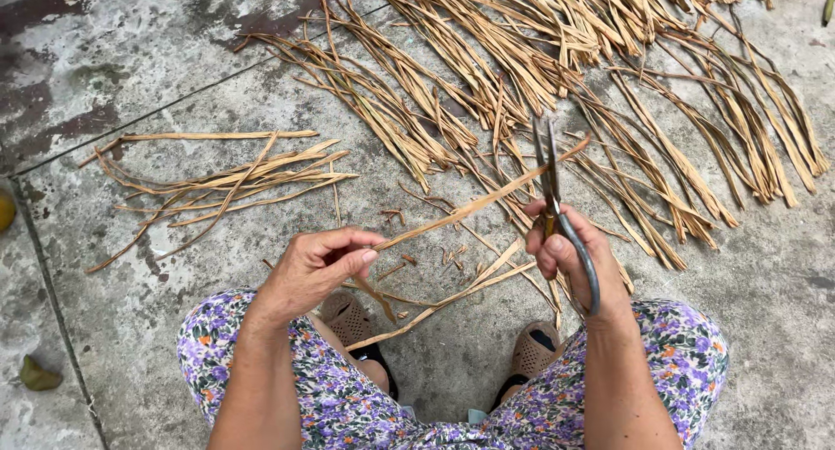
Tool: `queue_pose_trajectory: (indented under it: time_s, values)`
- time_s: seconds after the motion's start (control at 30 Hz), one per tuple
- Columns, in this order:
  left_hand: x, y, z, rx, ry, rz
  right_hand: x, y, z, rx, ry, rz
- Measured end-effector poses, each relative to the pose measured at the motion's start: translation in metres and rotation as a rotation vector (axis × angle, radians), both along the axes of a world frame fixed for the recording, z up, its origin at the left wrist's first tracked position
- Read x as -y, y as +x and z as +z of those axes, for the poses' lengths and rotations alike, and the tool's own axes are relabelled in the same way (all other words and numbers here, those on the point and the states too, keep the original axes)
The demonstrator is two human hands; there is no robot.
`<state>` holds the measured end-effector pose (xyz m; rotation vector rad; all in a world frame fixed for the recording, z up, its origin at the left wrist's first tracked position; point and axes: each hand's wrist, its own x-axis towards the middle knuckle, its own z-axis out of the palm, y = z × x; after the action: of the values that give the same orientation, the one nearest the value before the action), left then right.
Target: The person sits on a low stool on a concrete patio sorting through piles of long dried leaf strips spread on the ground. They pick up individual strips, hold them over their lap, and use scissors to trim off damaged or uneven ends, setting trimmed pieces aside.
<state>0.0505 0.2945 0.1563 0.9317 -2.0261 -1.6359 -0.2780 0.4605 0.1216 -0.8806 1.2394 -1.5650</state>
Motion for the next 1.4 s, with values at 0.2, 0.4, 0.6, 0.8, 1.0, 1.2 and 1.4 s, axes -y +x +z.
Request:
queue_pose_trajectory:
  time_s: [0.2,0.4,0.6,0.8,1.0,1.2,1.4]
  values:
    - [0.002,0.036,0.018,-0.011,0.151,0.029,0.007,0.019,-0.009,0.096,0.159,0.129]
    - [0.007,0.057,0.025,-0.270,0.047,0.307,0.012,0.029,-0.019,0.004,0.247,0.167]
    - [0.066,0.075,0.012,-0.706,-0.127,0.663,0.008,0.014,-0.023,0.010,0.183,0.077]
    - [0.179,0.135,-0.019,-0.634,-0.188,1.213,0.003,0.012,-0.024,0.058,0.153,0.079]
    - [0.216,0.149,-0.067,-0.469,-0.372,1.310,-0.004,0.007,-0.023,0.020,0.099,0.022]
    - [0.190,0.030,-0.112,0.382,-0.341,0.476,-0.007,0.002,-0.017,0.068,0.046,-0.049]
    - [0.100,-0.088,-0.222,0.850,-0.355,-0.017,-0.019,-0.004,-0.013,0.092,0.025,-0.141]
